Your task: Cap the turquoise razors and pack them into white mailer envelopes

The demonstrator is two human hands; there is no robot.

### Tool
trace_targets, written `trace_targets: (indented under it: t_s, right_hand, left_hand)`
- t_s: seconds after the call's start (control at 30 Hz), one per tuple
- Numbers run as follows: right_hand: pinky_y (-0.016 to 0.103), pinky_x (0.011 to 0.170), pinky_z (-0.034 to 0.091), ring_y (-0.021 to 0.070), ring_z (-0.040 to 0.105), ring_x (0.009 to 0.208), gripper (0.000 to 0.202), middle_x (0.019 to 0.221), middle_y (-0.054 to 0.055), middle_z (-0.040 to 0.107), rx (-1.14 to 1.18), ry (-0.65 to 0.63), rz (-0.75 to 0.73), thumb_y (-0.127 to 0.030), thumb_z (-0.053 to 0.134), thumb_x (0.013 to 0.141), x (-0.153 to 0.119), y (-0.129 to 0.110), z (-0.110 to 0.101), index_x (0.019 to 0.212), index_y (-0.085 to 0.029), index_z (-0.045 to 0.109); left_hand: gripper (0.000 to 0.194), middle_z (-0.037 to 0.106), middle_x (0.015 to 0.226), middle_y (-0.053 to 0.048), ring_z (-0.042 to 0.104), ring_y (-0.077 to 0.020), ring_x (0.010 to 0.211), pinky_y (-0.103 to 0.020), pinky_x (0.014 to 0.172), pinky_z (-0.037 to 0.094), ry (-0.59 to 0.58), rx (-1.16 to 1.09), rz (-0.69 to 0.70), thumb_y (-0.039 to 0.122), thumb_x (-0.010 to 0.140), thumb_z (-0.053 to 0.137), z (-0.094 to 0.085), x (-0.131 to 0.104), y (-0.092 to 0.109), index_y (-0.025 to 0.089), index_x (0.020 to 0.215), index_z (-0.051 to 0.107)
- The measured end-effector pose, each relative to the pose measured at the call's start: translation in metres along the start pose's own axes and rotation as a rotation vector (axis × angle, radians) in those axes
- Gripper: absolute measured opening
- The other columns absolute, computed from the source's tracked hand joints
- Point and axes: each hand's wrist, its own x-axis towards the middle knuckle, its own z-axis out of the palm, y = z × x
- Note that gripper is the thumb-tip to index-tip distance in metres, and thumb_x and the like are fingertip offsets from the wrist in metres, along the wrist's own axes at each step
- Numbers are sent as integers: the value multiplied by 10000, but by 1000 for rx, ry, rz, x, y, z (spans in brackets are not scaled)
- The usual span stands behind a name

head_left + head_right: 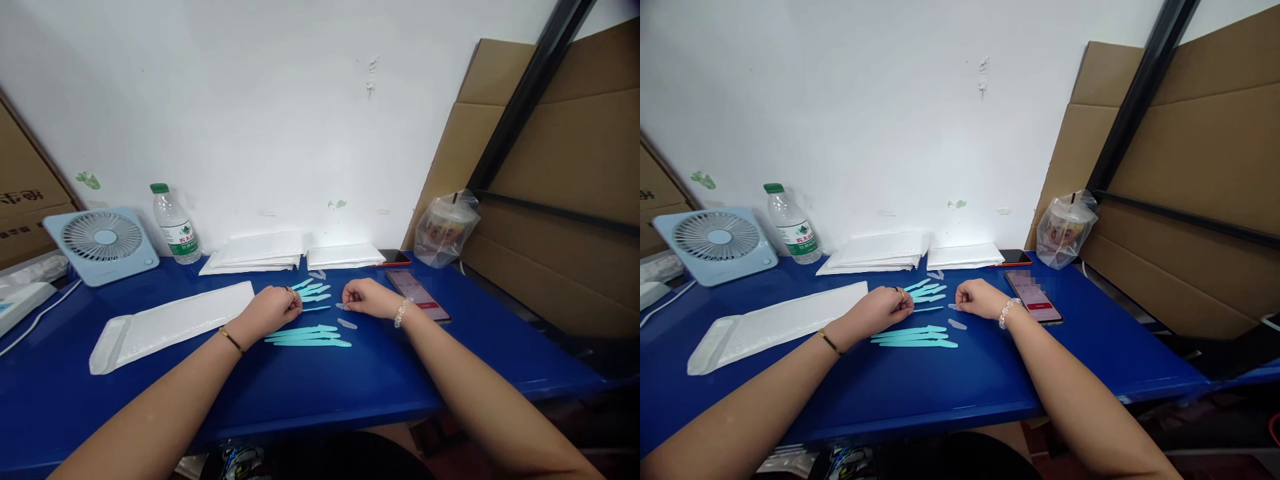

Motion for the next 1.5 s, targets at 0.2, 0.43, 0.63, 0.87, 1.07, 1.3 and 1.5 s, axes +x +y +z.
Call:
trace_targets:
  t_s: [0.2,0.43,0.63,0.87,1.07,1.3,1.5]
  right_hand:
    - [199,558,406,104,537,612,59,731,17,604,-27,99,-84,-192,587,754,6,-5,10,771,-162,635]
    - [201,572,413,99,540,614,62,745,19,603,-10,128,-150,-183,587,765,13,-16,25,770,-161,644]
    - [216,605,421,107,541,641,144,776,29,608,-3,197,-119,-281,612,759,5,-20,10,827,-160,652]
    - [195,508,389,108,531,581,252,666,4,609,23,-175,-49,-393,679,671,-13,-15,-10,762,-159,663]
    - [192,511,407,107,549,555,205,640,7,614,68,-147,30,-350,635,708,-5,-13,1,770,-155,648]
    - [186,509,416,95,542,518,226,629,8,612,188,-131,42,-354,632,708,2,-16,9,793,-146,658]
    - [197,512,420,96,532,507,225,617,7,608,229,-138,48,-352,642,693,2,-14,5,771,-143,668]
  left_hand:
    - [204,608,660,-1,508,-127,575,-239,533,290,9,39,24,246,834,428,0,0,0,197,724,592]
    - [226,626,721,-15,542,-142,636,-244,572,330,10,15,34,251,853,415,5,3,4,188,719,585]
    - [208,620,941,-37,561,-165,782,-255,657,398,96,-93,-60,320,816,484,-2,0,7,198,930,607]
    - [208,611,736,1,546,-126,644,-210,533,363,-160,-199,-21,388,770,542,-7,-7,9,211,825,638]
    - [161,621,732,4,542,-137,643,-221,520,342,-84,-121,-63,348,789,518,-2,-4,5,216,773,609]
    - [149,620,722,4,543,-136,637,-222,525,340,-72,-123,-53,331,795,511,1,-1,9,214,767,599]
    - [158,623,722,-10,552,-145,643,-229,534,343,-73,-103,-61,319,794,498,0,-1,10,205,766,605]
